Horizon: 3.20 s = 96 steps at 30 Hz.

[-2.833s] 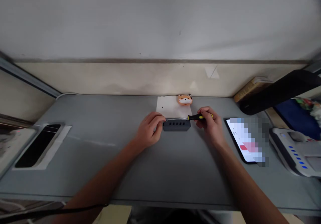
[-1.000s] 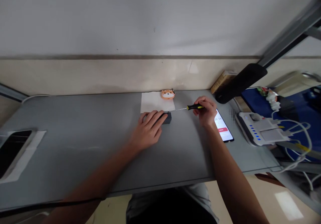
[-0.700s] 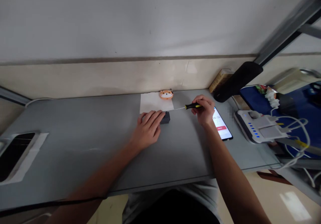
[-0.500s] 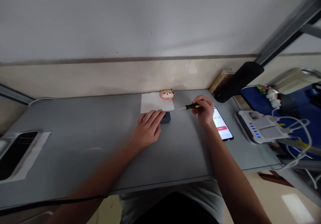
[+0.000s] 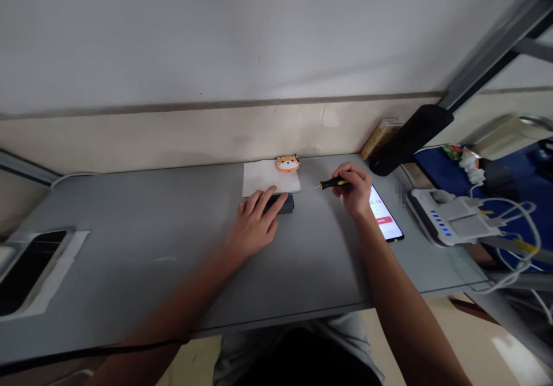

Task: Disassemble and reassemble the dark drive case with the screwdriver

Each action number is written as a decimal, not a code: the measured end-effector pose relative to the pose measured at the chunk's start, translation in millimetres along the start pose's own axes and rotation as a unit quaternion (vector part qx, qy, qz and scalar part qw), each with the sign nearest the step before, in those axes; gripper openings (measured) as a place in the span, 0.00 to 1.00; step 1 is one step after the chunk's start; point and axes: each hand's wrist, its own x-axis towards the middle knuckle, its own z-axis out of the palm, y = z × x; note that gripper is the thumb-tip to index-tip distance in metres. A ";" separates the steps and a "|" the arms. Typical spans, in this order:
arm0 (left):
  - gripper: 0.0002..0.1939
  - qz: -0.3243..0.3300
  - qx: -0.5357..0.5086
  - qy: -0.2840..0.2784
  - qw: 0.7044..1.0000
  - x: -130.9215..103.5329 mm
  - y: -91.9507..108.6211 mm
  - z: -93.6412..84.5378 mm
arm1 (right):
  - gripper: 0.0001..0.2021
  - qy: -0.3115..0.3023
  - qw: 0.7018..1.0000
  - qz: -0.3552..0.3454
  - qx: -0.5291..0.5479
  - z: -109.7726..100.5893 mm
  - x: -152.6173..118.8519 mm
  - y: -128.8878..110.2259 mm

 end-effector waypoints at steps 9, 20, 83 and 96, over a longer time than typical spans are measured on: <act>0.30 -0.005 -0.041 -0.017 0.999 -2.2 -3.3 -2.9 | 0.17 0.000 0.993 0.101 0.058 9.6 5.6 5.5; 0.20 -0.112 -0.316 -0.035 0.942 -4.2 -40.4 -1.3 | 0.26 0.034 0.996 0.068 0.048 16.3 3.1 3.4; 0.13 -0.103 -0.184 -0.096 0.973 -4.6 -43.5 10.6 | 0.09 -0.071 0.842 -0.421 -0.330 49.6 -55.0 5.3; 0.14 -0.091 -0.198 -0.110 0.970 -4.8 -44.9 10.9 | 0.10 -0.041 0.873 -0.352 -0.336 39.2 -47.0 8.3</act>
